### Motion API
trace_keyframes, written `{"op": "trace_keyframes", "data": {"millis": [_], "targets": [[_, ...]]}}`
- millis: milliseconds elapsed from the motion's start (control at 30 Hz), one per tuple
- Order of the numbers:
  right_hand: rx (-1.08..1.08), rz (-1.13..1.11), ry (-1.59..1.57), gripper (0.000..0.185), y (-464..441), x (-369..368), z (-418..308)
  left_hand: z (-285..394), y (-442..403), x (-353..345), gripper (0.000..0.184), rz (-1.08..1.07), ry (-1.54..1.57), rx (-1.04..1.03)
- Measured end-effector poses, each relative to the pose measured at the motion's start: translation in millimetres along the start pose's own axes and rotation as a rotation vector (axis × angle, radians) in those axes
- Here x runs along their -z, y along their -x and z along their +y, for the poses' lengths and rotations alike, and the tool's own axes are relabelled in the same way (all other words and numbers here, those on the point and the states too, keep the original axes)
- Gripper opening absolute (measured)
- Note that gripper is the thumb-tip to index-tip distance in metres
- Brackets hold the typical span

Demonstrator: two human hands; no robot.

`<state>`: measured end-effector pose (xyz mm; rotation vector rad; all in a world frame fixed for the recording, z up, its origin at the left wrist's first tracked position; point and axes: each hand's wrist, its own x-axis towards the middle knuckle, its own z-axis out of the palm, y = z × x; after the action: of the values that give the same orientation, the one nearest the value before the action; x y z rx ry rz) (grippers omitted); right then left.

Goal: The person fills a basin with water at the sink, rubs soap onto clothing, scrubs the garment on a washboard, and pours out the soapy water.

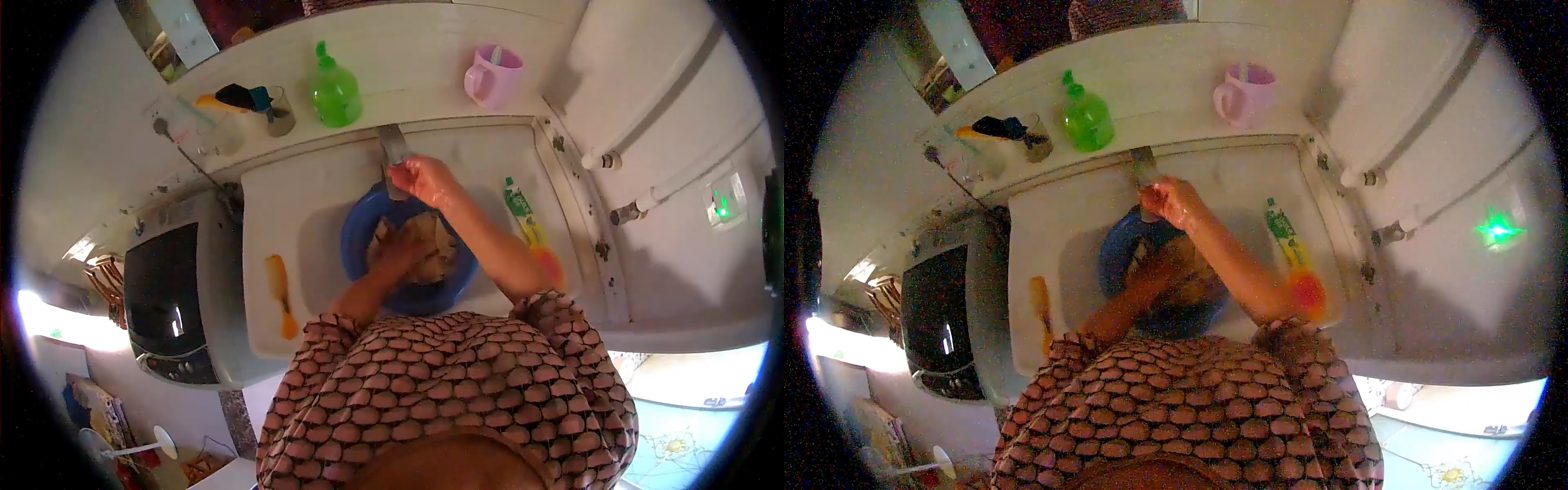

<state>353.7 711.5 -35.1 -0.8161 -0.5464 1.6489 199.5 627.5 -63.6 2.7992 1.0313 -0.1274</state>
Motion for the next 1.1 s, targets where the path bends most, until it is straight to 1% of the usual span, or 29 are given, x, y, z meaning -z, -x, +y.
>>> {"op": "trace_keyframes", "data": {"millis": [33, 67, 133, 167, 267, 333, 367, 400, 433, 467, 500, 533, 567, 600, 633, 667, 700, 733, 767, 800, 833, 867, 900, 933, 967, 1000, 1033, 1067, 1100], "targets": [[0.092, -0.119, -0.176, 0.023, -10, 4, 1, 1, 1, 15, 0.040, -0.177, -0.012, -0.037], [0.091, -0.125, -0.175, 0.023, -6, -4, -4, -7, -3, -8, 0.040, -0.173, -0.014, -0.032], [0.131, -0.060, -0.163, 0.016, 12, -25, -18, -33, -13, -84, 0.042, 0.099, 0.155, -0.044], [0.127, -0.061, -0.162, 0.016, 19, -25, -19, -40, -15, -91, 0.042, 0.099, 0.157, -0.040], [0.213, 0.064, 0.001, 0.018, 44, -5, -18, -66, -31, -93, 0.042, 0.059, 0.734, 0.072], [-0.011, 0.220, 0.269, 0.022, 53, 26, 0, -79, -43, -100, 0.043, 0.021, 1.111, 0.138], [-0.027, 0.241, 0.484, 0.025, 53, 54, 25, -89, -55, -125, 0.043, 0.016, 1.109, 0.130], [-0.045, 0.261, 0.699, 0.028, 58, 75, 49, -101, -73, -162, 0.042, 0.082, 1.375, 0.397], [0.347, 0.249, 1.050, 0.035, 71, 51, 70, -107, -84, -180, 0.041, 0.148, 1.626, 0.679], [0.752, 0.226, 1.385, 0.042, 82, 25, 88, -81, -72, -136, 0.039, 0.097, 1.304, 0.691], [0.751, 0.234, 1.382, 0.042, 92, 38, 101, -53, -59, -88, 0.037, 0.027, 0.945, 0.707], [0.551, 0.079, 1.483, 0.045, 95, 63, 116, -24, -46, -37, 0.035, -0.038, 0.625, 0.728], [0.348, -0.081, 1.568, 0.048, 91, 86, 127, -10, -42, -45, 0.035, -0.035, 0.620, 0.732], [0.354, -0.084, 1.565, 0.048, 83, 104, 135, 4, -31, -60, 0.032, 0.249, 0.185, 0.477], [0.067, -0.146, 1.389, 0.047, 76, 120, 145, 8, -25, -74, 0.030, 0.505, -0.250, 0.200], [-0.207, -0.203, 1.198, 0.046, 71, 136, 152, -18, -51, -129, 0.029, 0.430, 0.118, 0.141], [-0.205, -0.205, 1.194, 0.046, 72, 156, 157, -44, -76, -182, 0.029, 0.360, 0.554, 0.104], [-0.321, -0.173, 0.755, 0.045, 77, 178, 160, -68, -100, -232, 0.028, 0.296, 0.918, 0.113], [-0.420, -0.137, 0.317, 0.043, 78, 188, 159, -80, -88, -186, 0.028, 0.154, 1.141, 0.234], [-0.420, -0.137, 0.321, 0.043, 75, 183, 157, -85, -79, -155, 0.027, 0.072, 1.288, 0.308], [-0.425, 0.032, 0.448, 0.043, 73, 170, 155, -85, -73, -141, 0.027, 0.020, 1.379, 0.354], [-0.422, 0.202, 0.576, 0.044, 70, 153, 148, -79, -71, -134, 0.026, 0.011, 1.397, 0.351], [-0.418, 0.200, 0.578, 0.044, 75, 124, 131, -71, -70, -130, 0.026, 0.023, 1.350, 0.302], [-0.380, 0.215, 0.251, 0.047, 86, 86, 110, -59, -70, -127, 0.026, 0.046, 1.218, 0.211], [-0.343, 0.223, -0.074, 0.050, 90, 66, 100, -47, -68, -122, 0.025, 0.119, 0.958, 0.052], [-0.354, 0.216, -0.071, 0.050, 82, 71, 102, -32, -62, -113, 0.025, 0.231, 0.650, -0.110], [-0.362, 0.240, -0.192, 0.054, 69, 83, 106, -18, -54, -98, 0.024, 0.371, 0.395, -0.240], [-0.367, 0.264, -0.312, 0.058, 55, 100, 114, -7, -48, -68, 0.024, 0.377, 0.392, -0.228], [-0.376, 0.257, -0.309, 0.058, 41, 139, 129, 11, -40, -30, 0.025, 0.248, 0.682, -0.090]]}}
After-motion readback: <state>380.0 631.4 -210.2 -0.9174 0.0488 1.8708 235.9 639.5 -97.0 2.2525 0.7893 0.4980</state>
